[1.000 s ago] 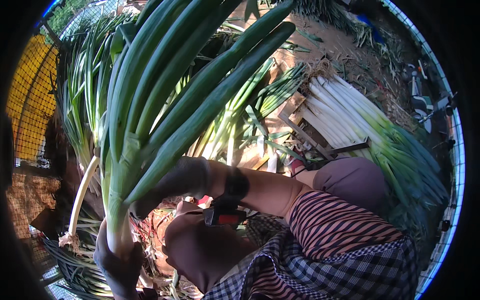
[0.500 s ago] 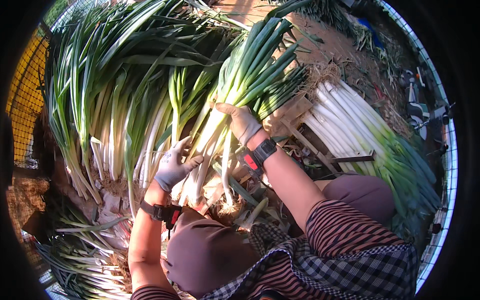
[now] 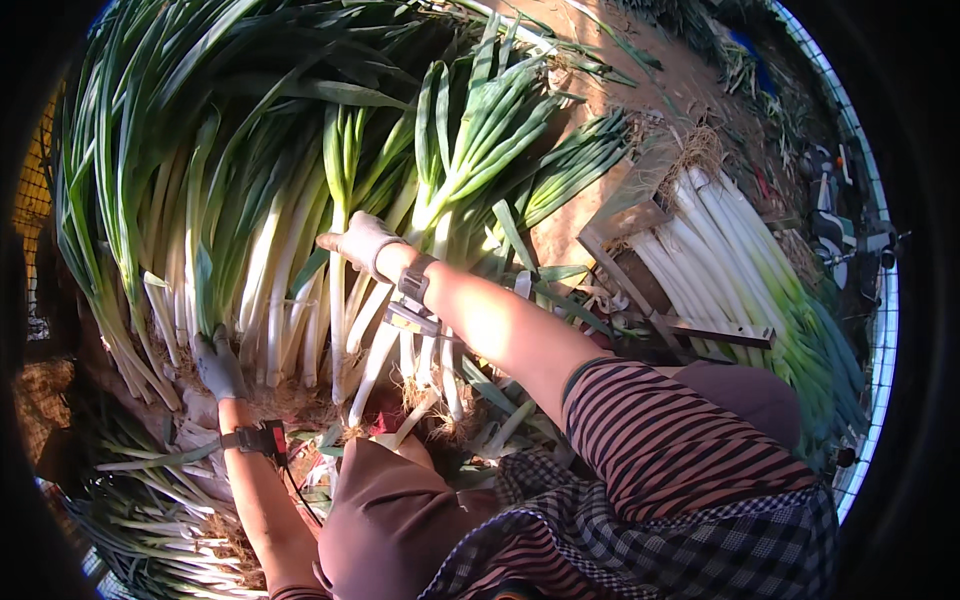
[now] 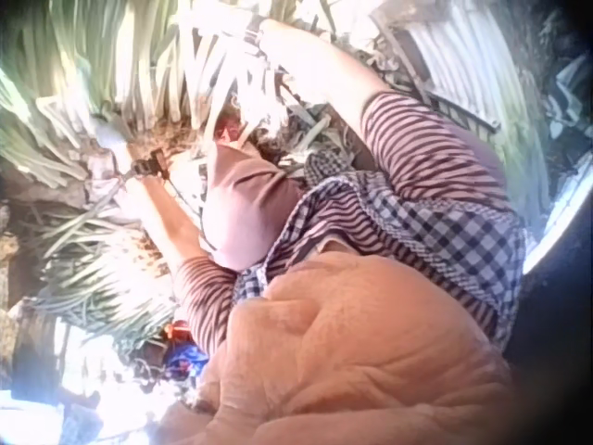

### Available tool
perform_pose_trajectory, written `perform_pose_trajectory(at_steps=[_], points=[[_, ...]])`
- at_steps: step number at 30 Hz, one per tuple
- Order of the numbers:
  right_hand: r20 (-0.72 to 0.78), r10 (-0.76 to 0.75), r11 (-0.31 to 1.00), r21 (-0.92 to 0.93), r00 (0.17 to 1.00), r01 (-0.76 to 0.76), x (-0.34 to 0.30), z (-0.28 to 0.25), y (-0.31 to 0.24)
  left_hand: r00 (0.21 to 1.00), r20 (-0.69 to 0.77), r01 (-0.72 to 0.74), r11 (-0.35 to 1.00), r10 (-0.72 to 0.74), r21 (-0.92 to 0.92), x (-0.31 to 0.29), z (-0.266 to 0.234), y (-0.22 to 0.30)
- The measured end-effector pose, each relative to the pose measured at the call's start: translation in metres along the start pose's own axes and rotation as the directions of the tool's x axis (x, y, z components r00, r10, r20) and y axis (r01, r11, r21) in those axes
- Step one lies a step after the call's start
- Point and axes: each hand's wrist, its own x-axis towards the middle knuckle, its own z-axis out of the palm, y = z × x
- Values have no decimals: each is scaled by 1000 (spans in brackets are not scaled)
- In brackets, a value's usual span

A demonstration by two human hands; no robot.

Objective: The person cleans leeks by peeling away outer layers and roots, then places them onto a stack. After clearing the workspace, the person gathers red plastic strips from the ground.

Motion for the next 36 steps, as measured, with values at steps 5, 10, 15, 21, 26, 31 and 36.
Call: perform_pose_trajectory(at_steps=[5, 10, 15, 21, 26, 31, 36], points=[[-15, 50, 997, 52, 999, -50, 22, 36, -3, 993, -92, -76, 996, 80, 43, 72, -67, 1], [90, -82, 957, 284, 993, 53, 4, -9, 3, 946, 14, -325, 938, 325, 119, 45, -41, 46], [180, -145, 955, 282, 973, 90, -21, -28, -13, 914, 369, -273, 930, 170, 247, -29, 15, 74], [271, -86, 949, 316, 959, -4, -11, -19, -13, 705, 676, -288, 958, 215, -4, -20, -19, 102], [380, -96, 926, 374, 920, -58, -22, -1, -20, 437, 880, 562, 707, 189, -431, -57, -54, 81], [463, 7, 939, -307, 886, 153, -53, 12, -34, 430, 888, 675, 595, 163, -436, -118, -52, 54], [661, -560, -219, -699, 499, 680, -91, 7, -43, 483, 853, 535, 704, 200, -468, -137, -46, 49]])
